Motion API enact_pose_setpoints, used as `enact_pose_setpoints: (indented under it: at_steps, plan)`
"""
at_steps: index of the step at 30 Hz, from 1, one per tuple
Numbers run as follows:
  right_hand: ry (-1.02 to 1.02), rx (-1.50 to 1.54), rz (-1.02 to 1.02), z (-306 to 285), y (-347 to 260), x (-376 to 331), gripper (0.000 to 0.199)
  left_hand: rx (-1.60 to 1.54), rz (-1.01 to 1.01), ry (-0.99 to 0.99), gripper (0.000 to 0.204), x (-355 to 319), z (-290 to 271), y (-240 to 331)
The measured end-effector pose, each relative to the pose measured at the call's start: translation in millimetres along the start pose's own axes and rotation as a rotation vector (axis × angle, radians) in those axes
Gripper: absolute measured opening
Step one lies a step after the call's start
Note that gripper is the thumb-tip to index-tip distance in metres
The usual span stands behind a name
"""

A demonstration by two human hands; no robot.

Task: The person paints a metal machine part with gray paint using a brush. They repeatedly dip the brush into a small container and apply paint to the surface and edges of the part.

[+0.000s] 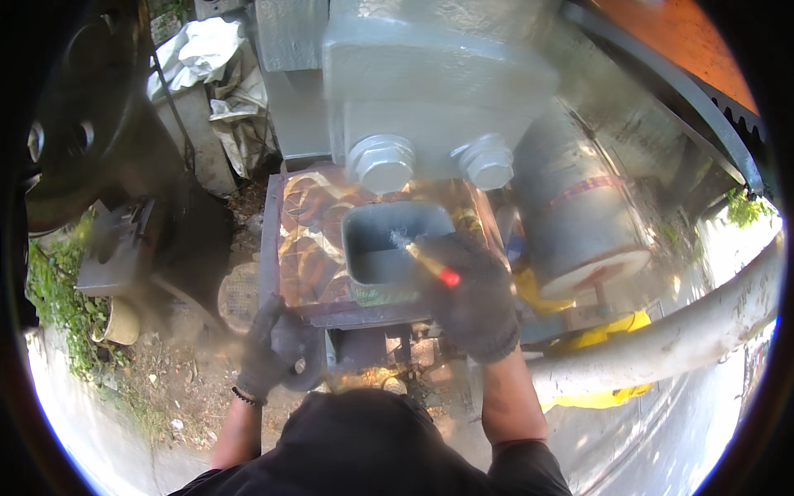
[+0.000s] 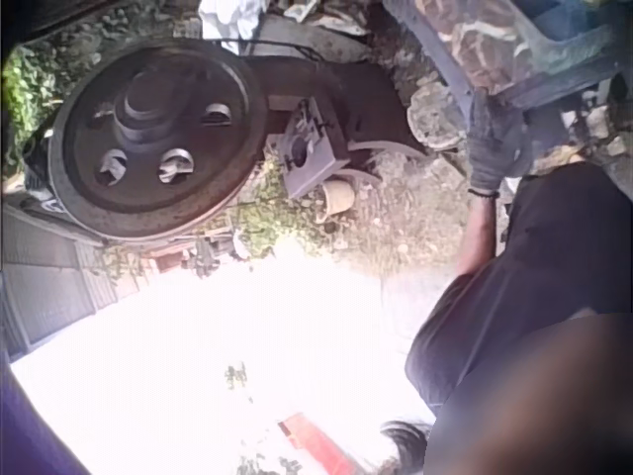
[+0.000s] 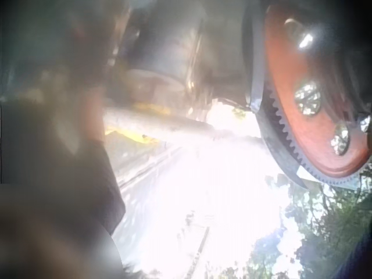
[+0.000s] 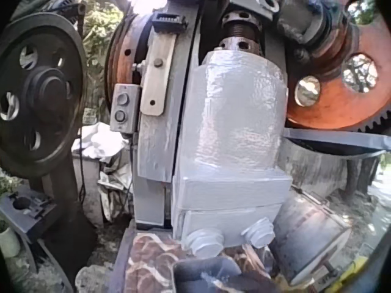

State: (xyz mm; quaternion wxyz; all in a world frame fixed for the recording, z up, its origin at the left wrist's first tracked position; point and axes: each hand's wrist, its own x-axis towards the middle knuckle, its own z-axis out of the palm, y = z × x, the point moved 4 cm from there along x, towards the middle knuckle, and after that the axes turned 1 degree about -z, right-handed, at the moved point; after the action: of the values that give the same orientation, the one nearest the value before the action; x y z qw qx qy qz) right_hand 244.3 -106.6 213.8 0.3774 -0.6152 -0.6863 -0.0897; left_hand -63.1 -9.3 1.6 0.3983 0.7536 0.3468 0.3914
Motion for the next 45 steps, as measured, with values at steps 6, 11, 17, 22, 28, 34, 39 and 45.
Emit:
enact_pose_setpoints:
  at_steps: [6,11,17,22,28,34,39,45]
  plan:
    - [0.146,0.071,0.361,5.9,-3.3,-9.9,0.024,0.051,0.034,-0.134,0.089,13.7,-21.4,-11.1]
    - [0.033,-0.024,0.238,15.7,1.5,12.8,0.024,0.131,0.185,-0.218,0.088,45.9,-34.3,-3.0]
    - [-0.197,-0.203,0.262,42.8,17.2,25.0,0.025,0.149,0.183,-0.238,0.086,60.4,-27.4,-15.5]
    - [-0.316,-0.312,0.166,52.4,20.8,28.6,0.028,0.166,0.154,-0.238,0.085,55.4,-17.1,-24.2]
    - [-0.297,-0.220,0.410,40.4,11.2,38.1,0.026,0.250,0.211,-0.141,0.078,58.2,-17.4,-24.8]
    - [0.058,-0.069,0.647,0.7,3.4,15.8,0.021,-0.028,0.021,-0.141,0.087,61.0,-20.7,-27.5]
    - [0.171,-0.135,0.594,-21.1,19.4,-4.5,0.022,-0.411,-0.092,-0.223,0.116,69.8,7.5,-4.8]
    - [0.230,-0.262,0.312,-39.9,45.3,-7.4,0.023,-0.001,0.228,-0.340,0.132,140.7,87.7,48.9]
